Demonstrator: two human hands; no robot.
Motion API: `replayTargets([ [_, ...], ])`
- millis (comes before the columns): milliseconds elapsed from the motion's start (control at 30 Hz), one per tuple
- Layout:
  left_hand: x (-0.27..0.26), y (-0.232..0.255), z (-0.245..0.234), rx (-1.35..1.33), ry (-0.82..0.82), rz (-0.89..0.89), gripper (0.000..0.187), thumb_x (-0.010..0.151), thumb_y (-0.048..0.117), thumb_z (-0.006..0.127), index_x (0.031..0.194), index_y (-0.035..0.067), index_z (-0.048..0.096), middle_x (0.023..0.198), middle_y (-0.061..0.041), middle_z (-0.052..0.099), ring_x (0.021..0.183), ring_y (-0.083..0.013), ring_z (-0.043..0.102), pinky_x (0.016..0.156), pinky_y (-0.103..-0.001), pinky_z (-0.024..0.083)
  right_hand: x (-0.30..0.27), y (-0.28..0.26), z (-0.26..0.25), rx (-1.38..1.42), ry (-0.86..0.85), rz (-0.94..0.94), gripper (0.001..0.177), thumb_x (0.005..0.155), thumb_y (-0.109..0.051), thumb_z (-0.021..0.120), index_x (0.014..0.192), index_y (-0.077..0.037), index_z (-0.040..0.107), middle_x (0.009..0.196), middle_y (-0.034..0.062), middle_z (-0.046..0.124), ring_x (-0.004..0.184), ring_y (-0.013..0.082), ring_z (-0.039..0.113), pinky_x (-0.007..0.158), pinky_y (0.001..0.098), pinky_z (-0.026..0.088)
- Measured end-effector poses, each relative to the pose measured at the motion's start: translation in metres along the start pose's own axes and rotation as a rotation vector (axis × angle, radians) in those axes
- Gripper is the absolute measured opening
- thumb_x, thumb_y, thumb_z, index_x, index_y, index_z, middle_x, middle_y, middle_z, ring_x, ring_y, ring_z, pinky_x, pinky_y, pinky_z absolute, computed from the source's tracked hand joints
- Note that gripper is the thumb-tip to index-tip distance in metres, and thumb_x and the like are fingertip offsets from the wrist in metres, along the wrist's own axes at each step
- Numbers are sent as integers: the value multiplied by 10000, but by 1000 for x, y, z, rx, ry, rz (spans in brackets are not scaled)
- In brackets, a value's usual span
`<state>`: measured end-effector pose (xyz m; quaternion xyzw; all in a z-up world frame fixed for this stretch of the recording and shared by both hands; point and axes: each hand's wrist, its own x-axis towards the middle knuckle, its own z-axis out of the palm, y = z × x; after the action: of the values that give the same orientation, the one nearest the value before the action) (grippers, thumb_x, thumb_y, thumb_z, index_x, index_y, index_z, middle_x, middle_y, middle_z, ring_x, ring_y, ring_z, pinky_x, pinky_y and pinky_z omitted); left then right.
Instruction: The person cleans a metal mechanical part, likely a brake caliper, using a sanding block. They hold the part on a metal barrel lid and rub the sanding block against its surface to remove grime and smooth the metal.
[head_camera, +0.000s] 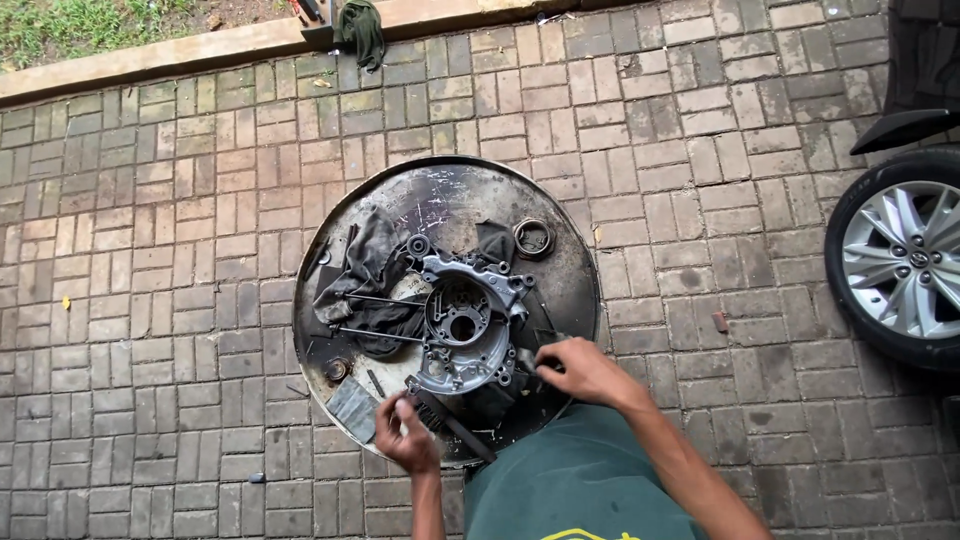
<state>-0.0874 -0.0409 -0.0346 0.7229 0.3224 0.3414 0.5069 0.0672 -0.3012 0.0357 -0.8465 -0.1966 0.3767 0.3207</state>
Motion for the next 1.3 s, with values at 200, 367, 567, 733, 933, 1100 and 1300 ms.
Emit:
replayTargets([
  [200, -42, -8, -55, 676, -601, -503, 559, 883, 639, 503, 691, 140, 666, 626, -16, 662, 524, -134, 566, 549, -305, 502, 11, 14, 66, -91, -155, -315, 406, 982, -303, 591, 1299, -54, 642, 1113, 151, 629, 1087, 345, 609, 940, 446, 452],
  [367, -47, 49, -23, 987, -786, -573, 560, 772, 768, 570, 753, 239, 754, 760, 9, 734, 760, -185, 683, 691, -357, 484, 11, 21, 55, -208, -86, -332, 362, 994, -330, 601, 1225, -55, 647, 1297, 220, 561, 1246, 376, 514, 1046, 485, 393],
  [567, -55, 31, -20, 912, -739, -609, 442, 815, 626, 601, 701, 210, 695, 616, 47, 622, 608, -147, 580, 587, -344, 452, -22, -9, 11, -247, -167, -186, 280, 1010, -319, 547, 969, -70, 669, 974, 139, 710, 888, 367, 654, 768, 473, 472],
  [733, -75, -1, -51, 653, -529, -519, 356, 844, 423, 647, 614, 168, 552, 561, 27, 532, 578, -136, 459, 582, -341, 365, -41, -20, 13, -174, -248, -178, 321, 1009, -334, 551, 1114, -87, 726, 1085, 92, 769, 961, 300, 726, 795, 421, 529],
  [933, -96, 10, -76, 338, -313, -311, 422, 834, 448, 597, 621, 83, 612, 524, -14, 456, 518, -147, 420, 489, -348, 329, -45, -32, 34, -96, -347, -290, 473, 1014, -437, 529, 1293, -75, 652, 1296, 100, 695, 1172, 296, 650, 950, 413, 484],
  [1100, -101, 11, -51, 265, -413, -63, 201, 742, 330, 670, 655, 149, 675, 501, 15, 553, 479, -119, 449, 472, -343, 389, -48, -52, 53, 162, -284, -405, 698, 1012, -489, 485, 1548, -62, 349, 1565, 188, 429, 1434, 318, 430, 1161, 409, 316],
  [1300, -82, -2, 31, 206, -687, 509, 579, 787, 340, 839, 1220, 4, 651, 1044, -204, 759, 1151, -386, 680, 787, -416, 586, -27, -32, 90, 902, 136, -265, 416, 999, -347, 550, 1284, -55, 626, 1151, 60, 687, 1080, 142, 628, 992, 276, 488],
])
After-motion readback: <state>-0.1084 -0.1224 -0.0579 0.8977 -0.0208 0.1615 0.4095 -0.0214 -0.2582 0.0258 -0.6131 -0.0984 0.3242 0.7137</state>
